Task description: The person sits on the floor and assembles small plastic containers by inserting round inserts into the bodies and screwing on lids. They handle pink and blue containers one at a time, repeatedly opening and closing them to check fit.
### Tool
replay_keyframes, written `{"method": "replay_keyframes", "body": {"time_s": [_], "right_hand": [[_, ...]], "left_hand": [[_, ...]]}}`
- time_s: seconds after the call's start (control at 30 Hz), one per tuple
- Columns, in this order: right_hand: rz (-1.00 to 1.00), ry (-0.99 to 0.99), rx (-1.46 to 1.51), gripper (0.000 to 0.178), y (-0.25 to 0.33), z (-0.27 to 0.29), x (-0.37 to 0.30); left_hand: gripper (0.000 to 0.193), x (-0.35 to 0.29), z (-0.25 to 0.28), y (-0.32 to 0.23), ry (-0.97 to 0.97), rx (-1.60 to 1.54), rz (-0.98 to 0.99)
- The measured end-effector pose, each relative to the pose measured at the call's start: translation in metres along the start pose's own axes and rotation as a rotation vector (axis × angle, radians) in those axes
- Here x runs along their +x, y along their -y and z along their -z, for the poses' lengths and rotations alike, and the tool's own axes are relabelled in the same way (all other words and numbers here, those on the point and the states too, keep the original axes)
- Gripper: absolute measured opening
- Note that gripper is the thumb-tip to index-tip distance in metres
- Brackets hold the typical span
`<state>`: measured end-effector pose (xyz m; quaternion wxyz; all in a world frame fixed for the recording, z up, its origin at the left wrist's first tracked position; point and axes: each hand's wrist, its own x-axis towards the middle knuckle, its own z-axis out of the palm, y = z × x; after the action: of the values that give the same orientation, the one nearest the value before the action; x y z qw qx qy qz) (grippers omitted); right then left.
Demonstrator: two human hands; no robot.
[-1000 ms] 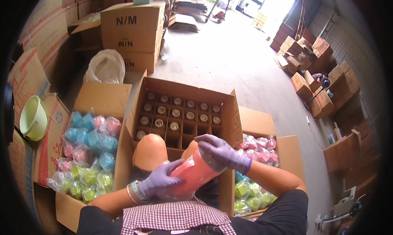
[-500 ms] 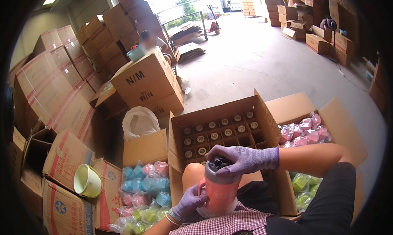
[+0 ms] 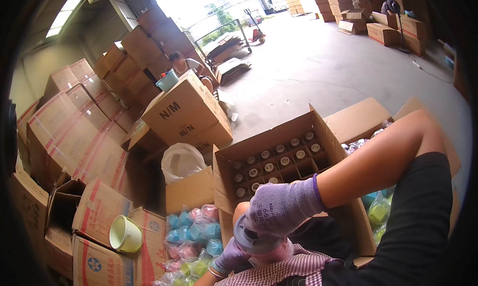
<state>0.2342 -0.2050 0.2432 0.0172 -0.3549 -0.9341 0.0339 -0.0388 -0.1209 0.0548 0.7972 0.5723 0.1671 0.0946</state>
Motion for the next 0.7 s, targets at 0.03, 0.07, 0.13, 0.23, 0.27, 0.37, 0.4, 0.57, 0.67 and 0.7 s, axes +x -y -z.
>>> {"method": "replay_keyframes", "body": {"time_s": [0.03,0.07,0.13,0.23,0.27,0.37,0.4,0.57,0.67,0.7], "right_hand": [[-0.116,0.041,-0.012,0.022,-0.002,-0.008,0.001],[-0.262,0.084,-0.001,0.024,-0.005,-0.006,0.003],[-0.486,0.173,0.01,0.031,-0.017,-0.01,0.003],[-0.509,0.03,0.182,0.037,-0.036,-0.028,-0.002],[-0.448,-0.017,0.259,0.044,-0.04,-0.033,-0.005],[-0.357,-0.226,0.342,0.042,-0.041,-0.041,-0.016],[-0.354,-0.234,0.284,0.043,-0.038,-0.044,-0.014],[-0.305,-0.419,0.372,0.027,-0.029,-0.051,0.002],[-0.069,-0.479,0.451,0.024,-0.015,-0.046,0.019],[0.054,-0.518,0.541,0.024,-0.006,-0.049,0.028]], "left_hand": [[0.065,-0.002,-0.006,0.003,-0.064,-0.03,0.0],[0.062,-0.005,-0.011,0.008,-0.13,-0.06,-0.009],[0.068,-0.008,-0.013,0.023,-0.31,0.129,0.099],[0.076,-0.006,-0.016,0.019,-0.237,0.181,0.0],[0.084,-0.01,-0.025,0.009,-0.182,0.334,-0.046],[0.064,-0.013,-0.016,-0.008,-0.116,1.111,-0.412],[0.057,-0.019,-0.008,-0.008,-0.085,1.283,-0.449],[0.019,-0.038,0.021,-0.047,0.153,1.495,-0.384],[0.018,-0.047,-0.002,-0.131,-0.406,0.761,-0.729],[0.018,-0.053,-0.002,-0.147,-0.559,0.496,-0.917]]}}
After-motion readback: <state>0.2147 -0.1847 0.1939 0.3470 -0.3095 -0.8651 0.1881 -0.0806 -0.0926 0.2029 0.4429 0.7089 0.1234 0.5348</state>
